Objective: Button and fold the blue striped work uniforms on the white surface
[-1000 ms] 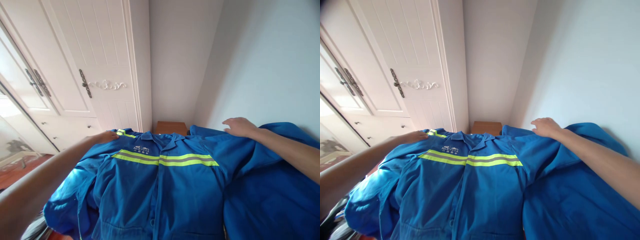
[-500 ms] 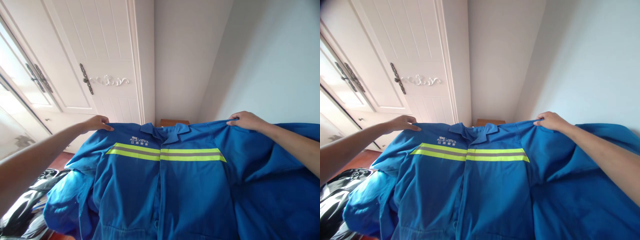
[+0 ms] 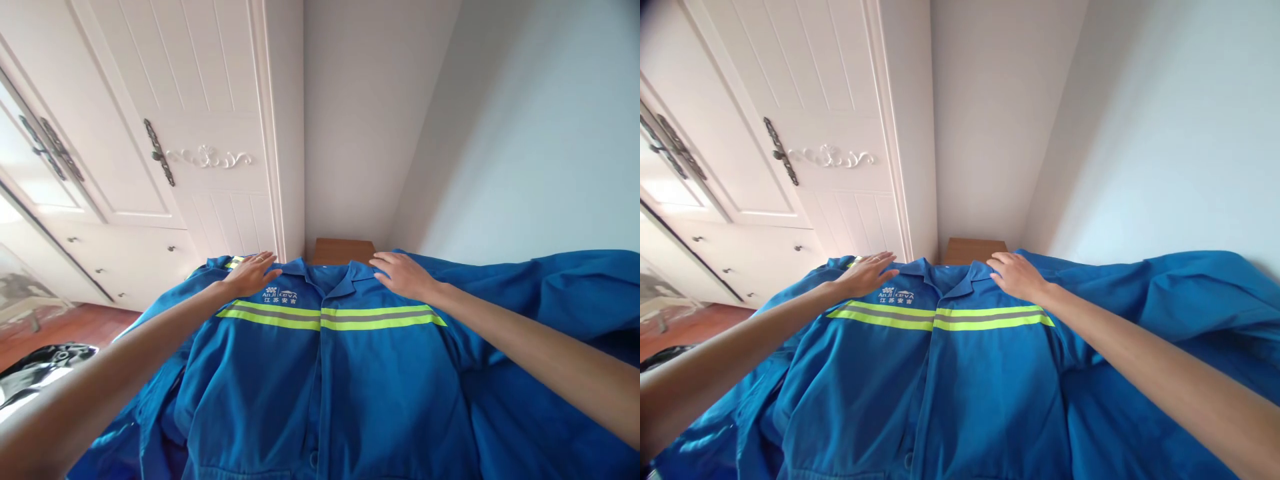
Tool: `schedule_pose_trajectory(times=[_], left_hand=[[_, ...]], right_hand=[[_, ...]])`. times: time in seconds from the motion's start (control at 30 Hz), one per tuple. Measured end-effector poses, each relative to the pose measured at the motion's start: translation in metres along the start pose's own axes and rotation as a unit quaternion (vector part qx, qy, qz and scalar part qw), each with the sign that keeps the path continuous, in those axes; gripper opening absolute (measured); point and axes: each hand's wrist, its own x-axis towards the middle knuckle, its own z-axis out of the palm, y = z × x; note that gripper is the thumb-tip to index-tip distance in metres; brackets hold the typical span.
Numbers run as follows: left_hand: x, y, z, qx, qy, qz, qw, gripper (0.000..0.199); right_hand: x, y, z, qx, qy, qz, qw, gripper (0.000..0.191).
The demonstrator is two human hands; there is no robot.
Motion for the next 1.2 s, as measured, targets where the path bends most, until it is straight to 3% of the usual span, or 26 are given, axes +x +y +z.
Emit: schedule_pose_trajectory(times=[0.1, 0.17, 0.27, 0.37, 0.47, 0.6, 0.67, 0.73, 0.83, 0.93, 1.07, 1.2], left_hand=[[0.003, 0.007, 0.037, -0.034, -0.071, -0.025, 0.997, 0.076], [0.0, 0.009, 0.058, -0.041, -0.069, -0.044, 0.996, 0.078], [-0.005, 0.008, 0.073, -0.044, -0.053, -0.042, 0.997, 0.078], [-0.004, 0.006, 0.067, -0.046, -0.073, -0.041, 0.995, 0.08], [0.005, 0.005, 0.049, -0.069, -0.096, -0.06, 0.991, 0.076], [0.021, 0.015, 0.028, -0.06, 0.022, -0.044, 0.997, 0.07], [0.026, 0.024, 0.03, -0.042, 0.057, 0.008, 0.997, 0.072], [0.029, 0.032, 0.041, -0.035, 0.026, 0.038, 0.998, 0.075], [0.027, 0.039, 0.065, -0.038, -0.046, 0.034, 0.998, 0.077], [0.023, 0.038, 0.076, -0.04, -0.058, 0.029, 0.997, 0.079], [0.033, 0.034, 0.058, -0.064, -0.053, 0.026, 0.996, 0.075], [0.056, 0.038, 0.044, -0.066, 0.017, 0.001, 0.998, 0.067]], right_hand=[[0.015, -0.003, 0.025, 0.044, -0.028, 0.053, 0.997, 0.056], [0.017, 0.002, 0.044, 0.067, -0.101, 0.11, 0.986, 0.063], [0.011, 0.01, 0.068, 0.084, -0.171, 0.12, 0.974, 0.064], [0.006, 0.012, 0.076, 0.087, -0.177, 0.113, 0.974, 0.061], [0.01, 0.009, 0.073, 0.095, -0.173, 0.127, 0.972, 0.061], [0.028, -0.007, 0.063, 0.121, -0.129, 0.118, 0.977, 0.068], [0.041, -0.02, 0.061, 0.145, -0.102, 0.078, 0.981, 0.074], [0.052, -0.033, 0.066, 0.164, -0.091, 0.039, 0.981, 0.078], [0.059, -0.046, 0.082, 0.172, -0.121, 0.034, 0.977, 0.082], [0.054, -0.049, 0.101, 0.168, -0.149, 0.041, 0.974, 0.081], [0.051, -0.045, 0.104, 0.182, -0.153, 0.034, 0.971, 0.082], [0.066, -0.045, 0.09, 0.191, -0.111, 0.037, 0.975, 0.084]])
